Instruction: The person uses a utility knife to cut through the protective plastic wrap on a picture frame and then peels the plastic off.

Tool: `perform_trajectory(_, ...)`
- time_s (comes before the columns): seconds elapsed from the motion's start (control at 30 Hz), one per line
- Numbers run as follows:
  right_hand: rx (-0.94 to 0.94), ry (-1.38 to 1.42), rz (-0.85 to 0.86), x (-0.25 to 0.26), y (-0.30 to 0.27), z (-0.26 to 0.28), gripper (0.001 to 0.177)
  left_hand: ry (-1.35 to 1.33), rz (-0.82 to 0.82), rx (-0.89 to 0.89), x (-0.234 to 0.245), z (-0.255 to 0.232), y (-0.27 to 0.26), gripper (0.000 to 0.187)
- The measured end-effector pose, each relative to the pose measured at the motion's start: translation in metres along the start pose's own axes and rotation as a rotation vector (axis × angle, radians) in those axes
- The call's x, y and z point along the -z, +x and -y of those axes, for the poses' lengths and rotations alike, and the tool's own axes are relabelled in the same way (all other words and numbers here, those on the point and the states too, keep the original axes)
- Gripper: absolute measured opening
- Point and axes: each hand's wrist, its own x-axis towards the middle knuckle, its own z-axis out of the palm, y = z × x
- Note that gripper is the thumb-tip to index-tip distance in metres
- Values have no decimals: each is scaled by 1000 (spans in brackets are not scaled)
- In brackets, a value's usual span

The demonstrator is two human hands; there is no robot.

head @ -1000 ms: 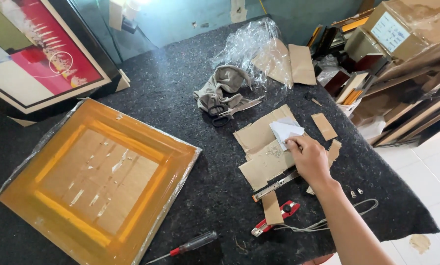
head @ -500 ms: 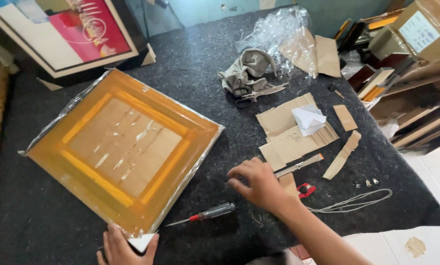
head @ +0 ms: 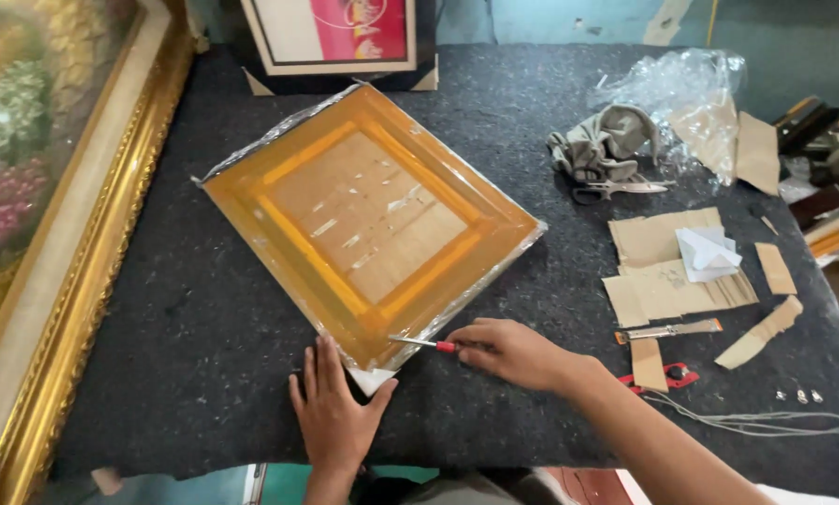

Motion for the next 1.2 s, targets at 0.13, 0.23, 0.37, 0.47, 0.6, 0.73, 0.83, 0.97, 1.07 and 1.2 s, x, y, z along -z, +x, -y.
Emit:
perform_trajectory(0.13,-158,-185,86,1,16,8,33,-50,-67,-43,-2,8,-3,97)
perform_trajectory(0.23,-204,-308,145,4,23,12,35,-113,6,-51,2,10,-5,93)
perform_trajectory(0.37,-211,-374,260,14,28,22,34,-122,-71,-107,3,12,-7,85)
perform_trajectory(0.47,-215,-435,297,19,29,23,34,-129,-65,-97,4,11,-8,86)
perform_trajectory(0.6,-148,-498,306,26,34,30,33,-145,-84,-95,5,10,-7,87)
perform_trajectory(0.73,-76,-573,329,31,41,31,38,-151,-85,-93,5,10,-7,87)
perform_trajectory(0.83,-102,-676,421,32,46,43,44,-142,-74,-97,5,10,-7,86)
perform_trajectory(0.97,-30,-804,473,28,52,35,39,-140,-79,-83,4,9,-6,83)
perform_trajectory(1.07,30,-721,488,28,54,22,39,-136,-68,-80,3,9,-5,83)
perform_trajectory(1.2,-13,-542,482,15,47,-7,47,-144,-75,-81,3,9,-4,82)
